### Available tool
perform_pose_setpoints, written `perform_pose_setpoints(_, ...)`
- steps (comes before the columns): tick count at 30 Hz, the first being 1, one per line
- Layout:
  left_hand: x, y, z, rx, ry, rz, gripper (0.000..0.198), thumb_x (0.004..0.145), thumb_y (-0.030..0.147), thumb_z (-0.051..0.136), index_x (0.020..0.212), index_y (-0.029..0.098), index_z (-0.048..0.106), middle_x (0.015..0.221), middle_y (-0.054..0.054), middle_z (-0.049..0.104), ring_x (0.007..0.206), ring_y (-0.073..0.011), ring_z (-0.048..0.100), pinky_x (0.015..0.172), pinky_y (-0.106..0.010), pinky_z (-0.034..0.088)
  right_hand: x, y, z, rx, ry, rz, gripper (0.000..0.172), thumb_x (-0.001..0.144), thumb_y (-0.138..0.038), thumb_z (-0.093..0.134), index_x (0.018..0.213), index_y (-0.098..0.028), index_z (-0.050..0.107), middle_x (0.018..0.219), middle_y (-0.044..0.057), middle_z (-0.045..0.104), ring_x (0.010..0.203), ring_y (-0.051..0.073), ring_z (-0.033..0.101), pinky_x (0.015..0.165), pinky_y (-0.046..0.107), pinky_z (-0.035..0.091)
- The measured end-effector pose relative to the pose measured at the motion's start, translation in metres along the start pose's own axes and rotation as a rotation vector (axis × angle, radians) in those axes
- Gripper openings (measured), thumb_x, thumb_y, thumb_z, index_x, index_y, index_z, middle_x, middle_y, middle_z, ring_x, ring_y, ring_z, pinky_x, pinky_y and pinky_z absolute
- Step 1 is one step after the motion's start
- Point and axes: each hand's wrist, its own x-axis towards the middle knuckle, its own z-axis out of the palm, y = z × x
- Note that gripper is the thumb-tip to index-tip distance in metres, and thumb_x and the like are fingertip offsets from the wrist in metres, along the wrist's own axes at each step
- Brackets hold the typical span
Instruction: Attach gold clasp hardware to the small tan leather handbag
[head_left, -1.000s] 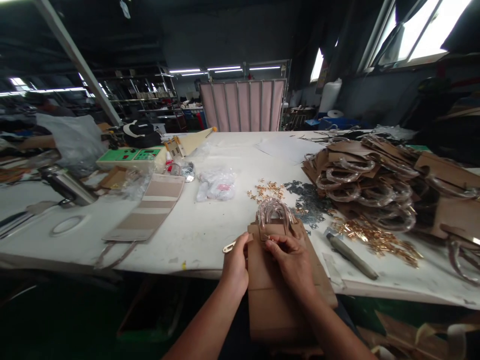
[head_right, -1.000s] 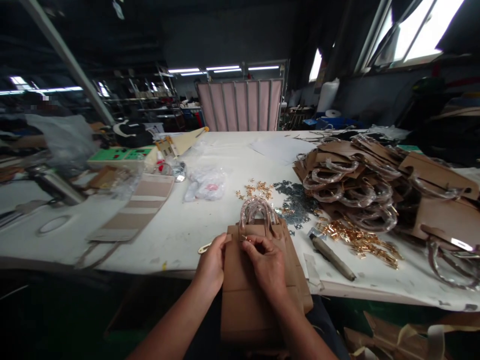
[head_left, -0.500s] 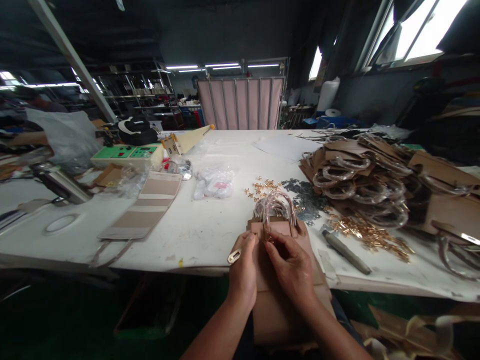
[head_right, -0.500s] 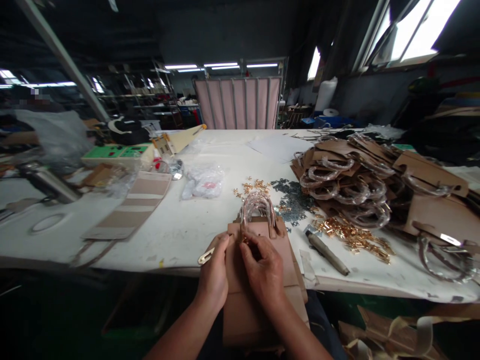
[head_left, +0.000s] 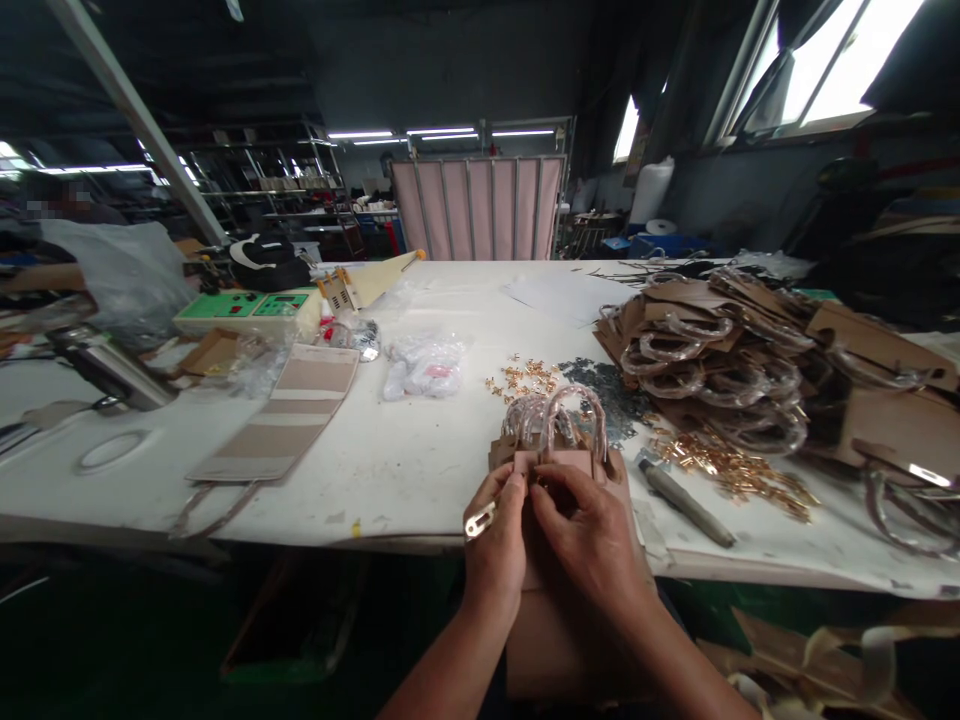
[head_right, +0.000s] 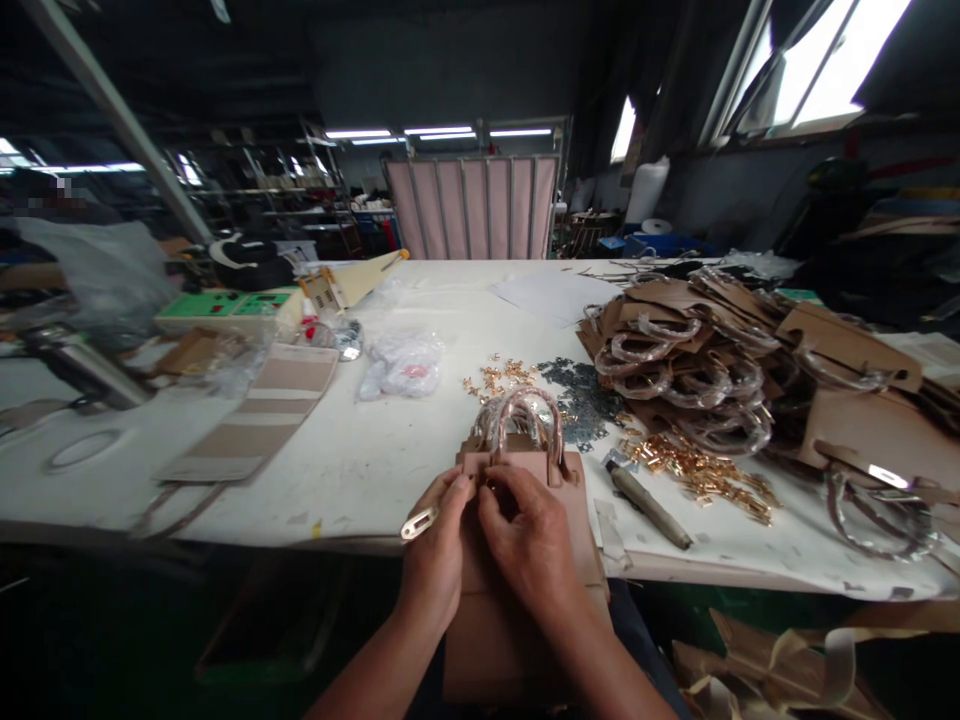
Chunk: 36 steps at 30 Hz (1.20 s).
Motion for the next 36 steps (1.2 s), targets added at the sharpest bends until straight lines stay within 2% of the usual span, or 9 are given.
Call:
perform_pose_setpoints(3,0.000,-0.001,0.004,0.006,0.025,0.020,0.029,0.092,0.042,0.066,0.106,0.018,0.074,0.115,-0.007,0.075,0.110,-0.0241,0.068,0.099,-0.031,0.052,0.006,-0.006,-0.005,-0.055,-0.012,-0.023,0.017,0.087,-0.021,0.060,0.092,-0.022,0.076,0.087,0.000,0.073,0.076,0.012,0.066,0.074,0.022,0.052)
perform_pose_setpoints(9,0.000,-0.003,0.009,0.023,0.021,0.021,0.030,0.093,0.043,0.065,0.108,0.018,0.073,0.113,-0.009,0.075,0.105,-0.0241,0.070,0.094,-0.032,0.054,0.010,-0.007,-0.008,-0.083,-0.055,0.010,0.017,0.087,-0.021,0.060,0.092,-0.023,0.076,0.088,0.000,0.073,0.076,0.012,0.065,0.074,0.023,0.050)
perform_pose_setpoints(20,0.002,-0.011,0.002,0.120,0.032,0.009,0.030,0.095,0.046,0.063,0.106,0.020,0.072,0.109,-0.007,0.075,0.102,-0.0222,0.069,0.091,-0.029,0.053,0.005,0.005,-0.006,-0.007,-0.213,0.174,0.019,0.092,-0.031,0.058,0.098,-0.025,0.074,0.086,-0.001,0.073,0.072,0.011,0.066,0.064,0.020,0.047)
perform_pose_setpoints(25,0.003,-0.013,0.003,0.150,0.041,0.008,0.030,0.095,0.046,0.063,0.106,0.020,0.072,0.106,-0.006,0.075,0.100,-0.0218,0.068,0.089,-0.029,0.052,0.006,0.010,-0.005,-0.022,-0.219,0.177,0.018,0.092,-0.032,0.057,0.096,-0.025,0.073,0.086,-0.001,0.073,0.073,0.012,0.066,0.067,0.020,0.047)
perform_pose_setpoints(29,0.004,-0.008,0.004,0.199,0.013,0.077,0.029,0.096,0.044,0.060,0.106,0.020,0.072,0.107,-0.006,0.075,0.103,-0.0223,0.068,0.092,-0.029,0.053,0.012,0.008,-0.005,-0.022,-0.233,0.168,0.015,0.092,-0.030,0.057,0.097,-0.025,0.071,0.087,-0.002,0.072,0.074,0.011,0.065,0.069,0.021,0.048)
perform_pose_setpoints(32,0.004,-0.002,0.004,0.244,0.013,0.119,0.029,0.097,0.044,0.059,0.109,0.021,0.073,0.108,-0.007,0.075,0.105,-0.0225,0.069,0.094,-0.030,0.053,0.017,0.005,-0.004,0.038,-0.186,0.191,0.014,0.092,-0.030,0.059,0.103,-0.025,0.068,0.089,-0.002,0.071,0.076,0.011,0.066,0.070,0.021,0.049)
perform_pose_setpoints(36,0.008,-0.002,0.002,0.233,0.012,0.106,0.031,0.096,0.045,0.060,0.113,0.022,0.073,0.119,-0.009,0.073,0.116,-0.0245,0.066,0.103,-0.034,0.051,0.019,0.005,0.003,0.112,-0.121,0.236,0.014,0.090,-0.030,0.063,0.102,-0.022,0.066,0.093,0.000,0.072,0.079,0.012,0.067,0.072,0.022,0.051)
